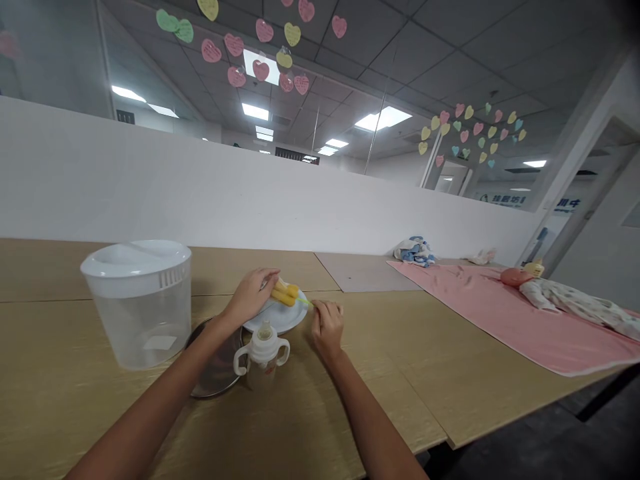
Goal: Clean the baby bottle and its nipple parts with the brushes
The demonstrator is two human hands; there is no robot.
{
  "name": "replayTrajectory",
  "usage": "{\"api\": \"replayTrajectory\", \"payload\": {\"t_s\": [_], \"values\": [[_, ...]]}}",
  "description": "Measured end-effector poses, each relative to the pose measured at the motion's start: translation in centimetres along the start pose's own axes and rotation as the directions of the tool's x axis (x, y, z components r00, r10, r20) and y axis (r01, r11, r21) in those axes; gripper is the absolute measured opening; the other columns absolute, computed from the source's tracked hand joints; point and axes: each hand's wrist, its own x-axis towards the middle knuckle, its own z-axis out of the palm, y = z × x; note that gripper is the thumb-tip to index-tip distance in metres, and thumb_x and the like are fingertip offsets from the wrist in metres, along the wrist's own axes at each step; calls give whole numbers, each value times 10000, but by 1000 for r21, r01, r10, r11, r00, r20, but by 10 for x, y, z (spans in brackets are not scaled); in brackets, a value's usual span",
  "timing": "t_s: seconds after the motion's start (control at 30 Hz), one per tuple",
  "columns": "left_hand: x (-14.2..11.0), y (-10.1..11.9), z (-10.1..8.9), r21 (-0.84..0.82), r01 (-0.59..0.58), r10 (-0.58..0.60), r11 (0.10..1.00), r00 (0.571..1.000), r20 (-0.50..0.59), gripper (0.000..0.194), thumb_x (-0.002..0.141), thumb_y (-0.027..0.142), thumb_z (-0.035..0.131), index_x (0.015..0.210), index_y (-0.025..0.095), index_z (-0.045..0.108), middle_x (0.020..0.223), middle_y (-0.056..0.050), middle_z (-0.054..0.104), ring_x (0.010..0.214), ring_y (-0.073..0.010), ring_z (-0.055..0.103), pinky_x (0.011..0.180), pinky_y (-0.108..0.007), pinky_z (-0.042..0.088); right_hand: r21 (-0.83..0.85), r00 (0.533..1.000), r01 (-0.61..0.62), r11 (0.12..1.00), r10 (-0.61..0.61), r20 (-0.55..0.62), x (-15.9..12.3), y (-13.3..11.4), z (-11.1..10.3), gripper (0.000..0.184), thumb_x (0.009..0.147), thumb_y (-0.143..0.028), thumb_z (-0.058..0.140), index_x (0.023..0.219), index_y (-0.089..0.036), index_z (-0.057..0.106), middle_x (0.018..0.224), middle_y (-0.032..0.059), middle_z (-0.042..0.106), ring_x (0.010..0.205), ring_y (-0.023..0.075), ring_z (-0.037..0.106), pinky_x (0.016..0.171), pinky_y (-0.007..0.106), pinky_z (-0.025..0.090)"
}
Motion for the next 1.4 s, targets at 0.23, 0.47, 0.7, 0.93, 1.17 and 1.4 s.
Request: {"api": "replayTrajectory", "payload": {"t_s": [0.23,0.47,0.7,0.93,1.17,1.4], "values": [[-6,15,-4,-108,3,14,994,987,158,468,881,484,315,1033,143,596,708,-26,650,568,-152,595,567,-267,475,35,983,118,992,-112,-148,-2,7,2,291,880,-128,374,1008,-165,633,867,84,647,820,164,578,738,308,420],[-3,20,-31,102,-232,241,967,967,-85,410,828,321,447,1219,206,494,1271,-79,477,1158,-221,474,971,-378,401,-66,982,-168,984,160,-103,-2,11,7,319,903,-199,338,1065,-145,607,858,82,641,796,185,556,740,308,409],[-24,61,-84,68,23,-39,997,971,236,501,775,522,509,1195,248,506,1109,-47,616,921,-217,592,774,-330,488,-386,748,-527,757,629,213,-1,20,6,332,822,-116,400,1032,-159,653,1008,114,593,889,204,570,721,271,407],[-40,69,-83,238,-2,-117,971,868,483,445,749,461,514,1156,283,540,1152,-27,608,971,-237,584,774,-298,454,-464,697,-507,727,662,276,-7,24,8,311,798,-104,410,948,-138,681,938,132,593,868,221,579,686,276,404],[-38,60,-60,303,-78,-129,950,786,605,418,695,338,502,1097,257,583,1008,-47,640,863,-225,607,653,-265,444,-488,697,-433,758,625,353,-10,23,12,325,790,-98,437,1032,-149,647,947,114,624,860,212,593,699,272,397],[-37,67,-54,308,-54,-152,950,779,608,387,658,295,524,1043,286,555,1004,-28,611,786,-195,593,601,-253,412,-514,688,-401,758,620,377,-10,16,13,314,806,-98,419,1010,-152,651,954,121,626,934,221,566,755,289,372]]}}
